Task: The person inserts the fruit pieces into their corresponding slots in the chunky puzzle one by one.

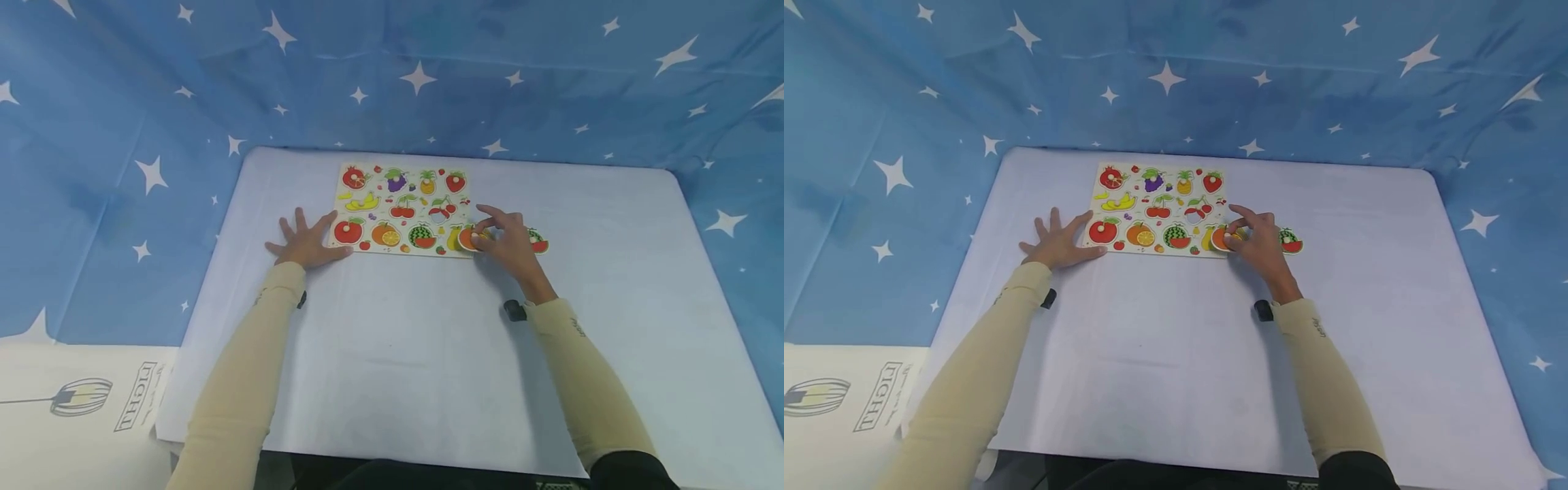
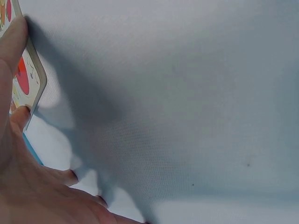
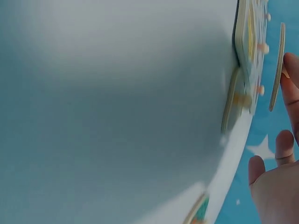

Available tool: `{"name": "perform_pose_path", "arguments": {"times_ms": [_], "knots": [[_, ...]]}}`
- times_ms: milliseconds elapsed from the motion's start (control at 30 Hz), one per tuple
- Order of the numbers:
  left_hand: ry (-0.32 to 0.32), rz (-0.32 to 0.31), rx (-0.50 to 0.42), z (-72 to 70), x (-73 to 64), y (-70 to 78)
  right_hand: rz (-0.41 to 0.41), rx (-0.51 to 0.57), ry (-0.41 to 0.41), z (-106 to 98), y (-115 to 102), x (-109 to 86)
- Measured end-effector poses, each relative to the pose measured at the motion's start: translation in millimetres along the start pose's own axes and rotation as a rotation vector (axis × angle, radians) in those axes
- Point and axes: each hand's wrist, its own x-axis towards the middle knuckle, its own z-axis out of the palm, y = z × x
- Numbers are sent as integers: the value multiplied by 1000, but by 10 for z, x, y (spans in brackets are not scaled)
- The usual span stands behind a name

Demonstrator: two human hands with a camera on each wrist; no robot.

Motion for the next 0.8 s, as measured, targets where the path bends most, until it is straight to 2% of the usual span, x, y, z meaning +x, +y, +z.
{"name": "perform_pose_path", "arguments": {"times_ms": [200, 400, 633, 800], "knots": [[-1, -4, 0, -1, -16, -14, -88, 47, -25, 238, -115, 116], [2, -9, -1, -10, -6, -10, -122, 37, -47, 478, -330, 204], [-1, -21, 9, -14, 19, -6, -118, 8, -50, 771, -532, 301], [-9, -20, 9, -27, -1, 11, -187, 14, -64, 957, -613, 348]]}}
